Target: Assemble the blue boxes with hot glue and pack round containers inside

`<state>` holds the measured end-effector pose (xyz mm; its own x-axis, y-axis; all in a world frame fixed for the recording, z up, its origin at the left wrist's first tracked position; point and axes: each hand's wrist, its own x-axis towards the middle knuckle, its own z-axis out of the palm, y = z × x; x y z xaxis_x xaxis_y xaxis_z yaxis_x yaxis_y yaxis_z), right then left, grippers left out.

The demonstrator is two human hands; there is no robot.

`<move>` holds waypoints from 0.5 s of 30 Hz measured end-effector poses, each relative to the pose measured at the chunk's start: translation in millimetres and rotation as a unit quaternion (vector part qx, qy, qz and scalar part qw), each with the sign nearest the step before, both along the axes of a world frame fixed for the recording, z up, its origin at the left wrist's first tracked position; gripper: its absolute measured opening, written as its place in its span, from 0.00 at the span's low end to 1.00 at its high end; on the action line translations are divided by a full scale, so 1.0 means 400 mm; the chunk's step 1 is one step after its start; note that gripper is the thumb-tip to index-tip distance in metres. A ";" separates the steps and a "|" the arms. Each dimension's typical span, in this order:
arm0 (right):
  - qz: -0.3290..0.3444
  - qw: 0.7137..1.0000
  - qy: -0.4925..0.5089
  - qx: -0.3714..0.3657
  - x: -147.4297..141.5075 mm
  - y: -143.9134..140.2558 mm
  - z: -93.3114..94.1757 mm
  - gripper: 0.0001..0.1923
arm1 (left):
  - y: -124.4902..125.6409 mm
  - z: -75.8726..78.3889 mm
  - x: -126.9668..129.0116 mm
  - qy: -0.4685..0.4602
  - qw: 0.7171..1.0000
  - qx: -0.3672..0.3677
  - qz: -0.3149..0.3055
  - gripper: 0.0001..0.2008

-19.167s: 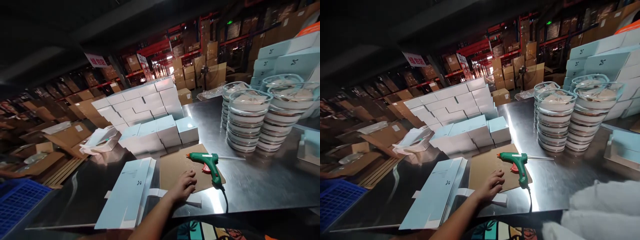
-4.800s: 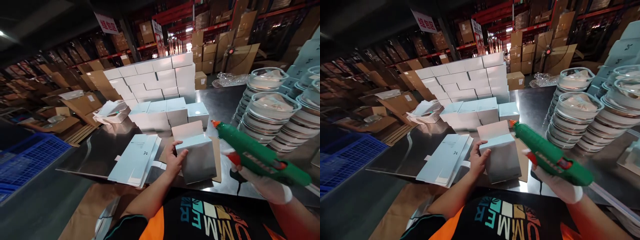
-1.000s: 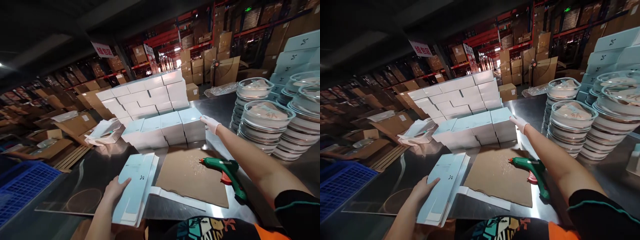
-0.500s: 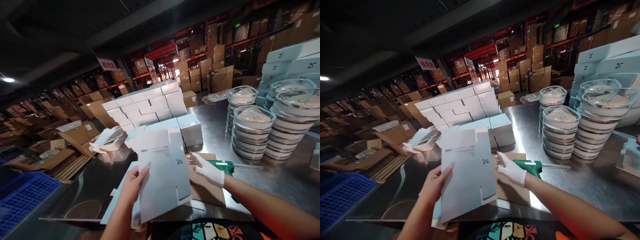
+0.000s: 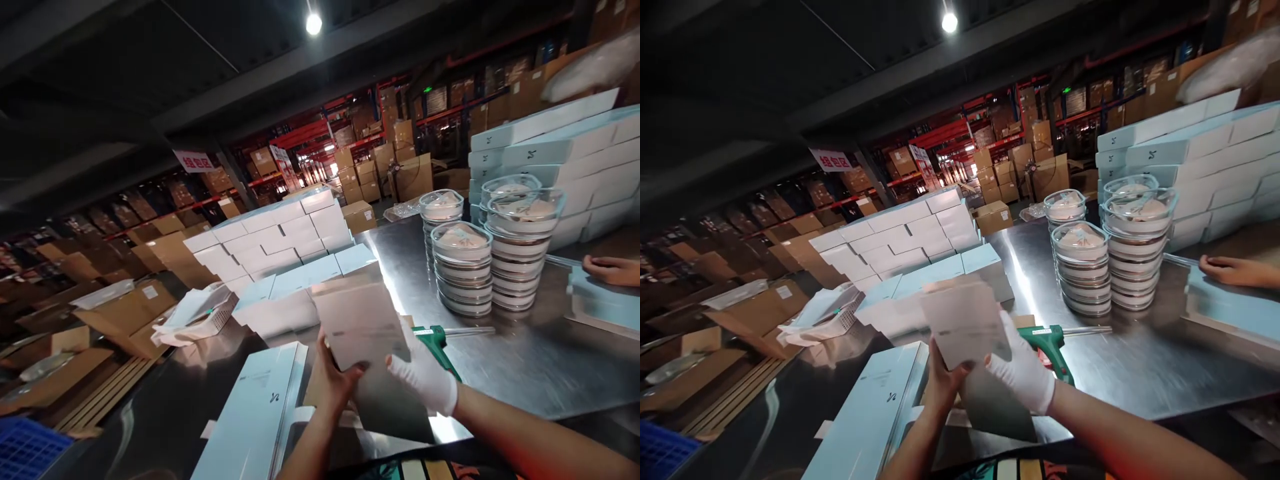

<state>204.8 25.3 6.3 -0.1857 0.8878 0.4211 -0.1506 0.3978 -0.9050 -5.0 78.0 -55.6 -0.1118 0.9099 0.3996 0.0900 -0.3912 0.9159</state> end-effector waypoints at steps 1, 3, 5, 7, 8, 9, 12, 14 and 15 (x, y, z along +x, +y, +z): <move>-0.024 1.000 0.001 0.004 0.012 0.005 0.015 0.53 | -0.005 -0.012 0.005 0.024 1.000 0.017 0.011 0.71; -0.031 0.999 -0.010 0.020 0.036 0.020 0.038 0.51 | -0.015 -0.029 -0.002 0.060 0.996 0.058 0.021 0.75; -0.003 0.999 -0.027 0.039 0.048 0.032 0.048 0.48 | -0.020 -0.029 -0.026 0.078 0.990 0.117 0.032 0.70; 0.011 0.998 -0.036 0.053 0.041 0.038 0.050 0.42 | -0.020 -0.013 -0.052 0.093 0.980 0.172 0.037 0.55; 0.001 0.998 -0.033 0.048 0.030 0.040 0.048 0.38 | -0.020 -0.002 -0.061 0.100 0.977 0.184 0.030 0.46; -0.023 0.999 -0.029 0.033 0.016 0.042 0.046 0.33 | -0.022 0.007 -0.066 0.104 0.977 0.187 0.015 0.38; -0.163 0.986 -0.018 -0.008 -0.032 0.052 0.035 0.24 | -0.039 0.013 -0.062 0.064 0.977 0.203 0.004 0.35; -0.213 0.977 -0.016 -0.001 -0.049 0.062 0.031 0.28 | -0.053 -0.005 -0.058 0.049 0.970 0.236 0.024 0.42; -0.210 0.978 -0.017 0.013 -0.049 0.067 0.030 0.31 | -0.058 -0.015 -0.060 0.059 0.968 0.242 0.029 0.43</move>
